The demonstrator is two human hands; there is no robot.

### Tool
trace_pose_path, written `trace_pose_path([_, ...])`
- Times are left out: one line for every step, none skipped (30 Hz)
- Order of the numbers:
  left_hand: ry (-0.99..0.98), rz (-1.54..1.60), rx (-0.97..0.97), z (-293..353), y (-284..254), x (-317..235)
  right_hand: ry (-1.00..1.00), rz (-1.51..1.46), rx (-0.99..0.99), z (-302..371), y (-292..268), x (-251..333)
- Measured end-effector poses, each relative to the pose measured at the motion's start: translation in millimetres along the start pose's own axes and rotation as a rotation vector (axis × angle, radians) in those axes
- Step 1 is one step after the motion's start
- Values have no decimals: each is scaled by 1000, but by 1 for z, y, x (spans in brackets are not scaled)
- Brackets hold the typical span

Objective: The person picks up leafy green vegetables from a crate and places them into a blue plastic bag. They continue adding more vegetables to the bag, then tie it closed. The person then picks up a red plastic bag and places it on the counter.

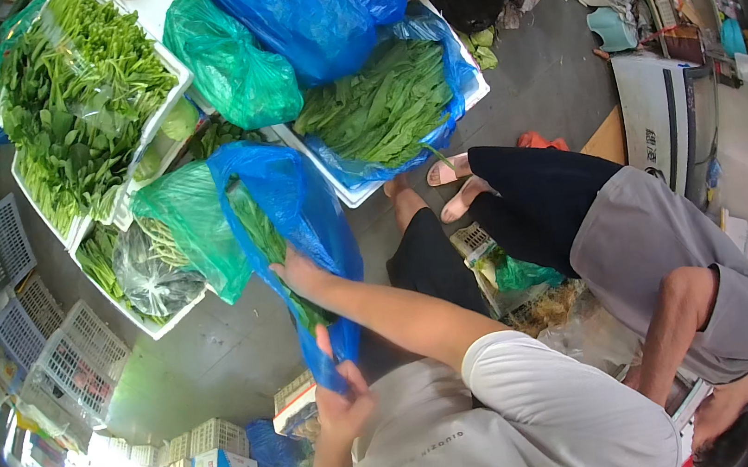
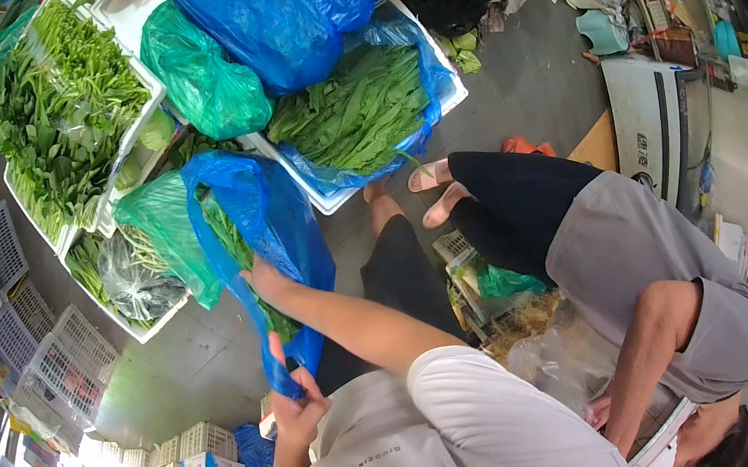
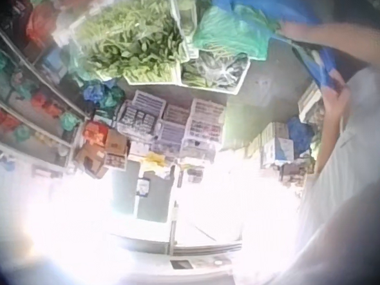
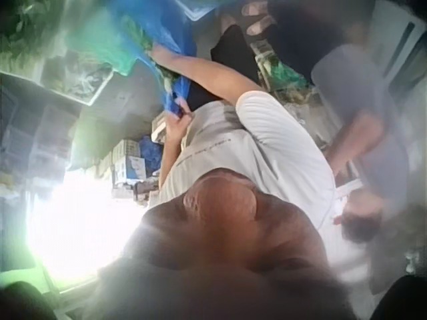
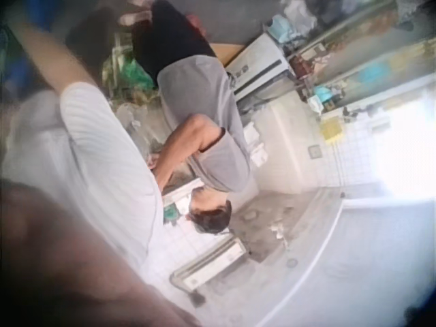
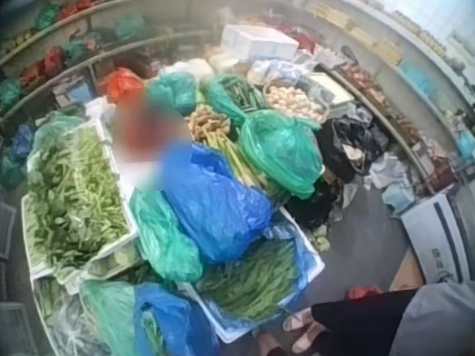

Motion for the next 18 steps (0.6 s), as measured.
trace_pose_path([22,0,-16,1,-5,1,-35,146,-118,11,-24,18])
trace_pose_path([50,3,-38,1,-10,3,35,6,15,18,-55,38])
trace_pose_path([47,16,-60,3,-15,2,107,-136,152,20,-96,59])
trace_pose_path([48,20,-69,4,-20,0,181,-285,280,15,-126,71])
trace_pose_path([49,17,-67,4,-21,-6,298,-395,231,-2,-143,60])
trace_pose_path([58,5,-50,4,-19,-9,408,-501,194,-10,-162,66])
trace_pose_path([68,-7,-33,4,-15,-12,471,-755,97,-11,-175,76])
trace_pose_path([78,-19,-15,5,-12,-17,530,-1011,2,-11,-188,86])
trace_pose_path([81,-32,-11,7,-9,-26,612,-1141,-78,-20,-199,84])
trace_pose_path([97,-39,-11,8,-9,-35,693,-1271,-151,-36,-206,76])
trace_pose_path([87,-60,-9,6,-11,-44,552,-1345,-142,-55,-218,62])
trace_pose_path([95,-65,-24,11,-16,-48,362,-1335,-340,-50,-247,81])
trace_pose_path([77,-57,-30,12,-23,-45,330,-1453,-331,-59,-263,76])
trace_pose_path([56,-43,-22,17,-26,-44,298,-1570,-321,-65,-278,70])
trace_pose_path([39,-20,-28,20,-29,-42,359,-1578,-278,-62,-285,77])
trace_pose_path([18,0,-25,23,-29,-46,423,-1586,-243,-56,-289,79])
trace_pose_path([39,-73,-18,27,-26,-53,359,-1606,-233,-48,-294,80])
trace_pose_path([39,-101,-24,32,-23,-58,343,-1635,-252,-44,-291,79])
Point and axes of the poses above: each hand's wrist, its own z-axis away from the middle knuckle, its own y-axis out of the palm, x = y × z, the point moved 4 cm from there along -z, towards the middle knuckle, and after that the axes turned 11 degrees about -x, right-handed, at the moved point
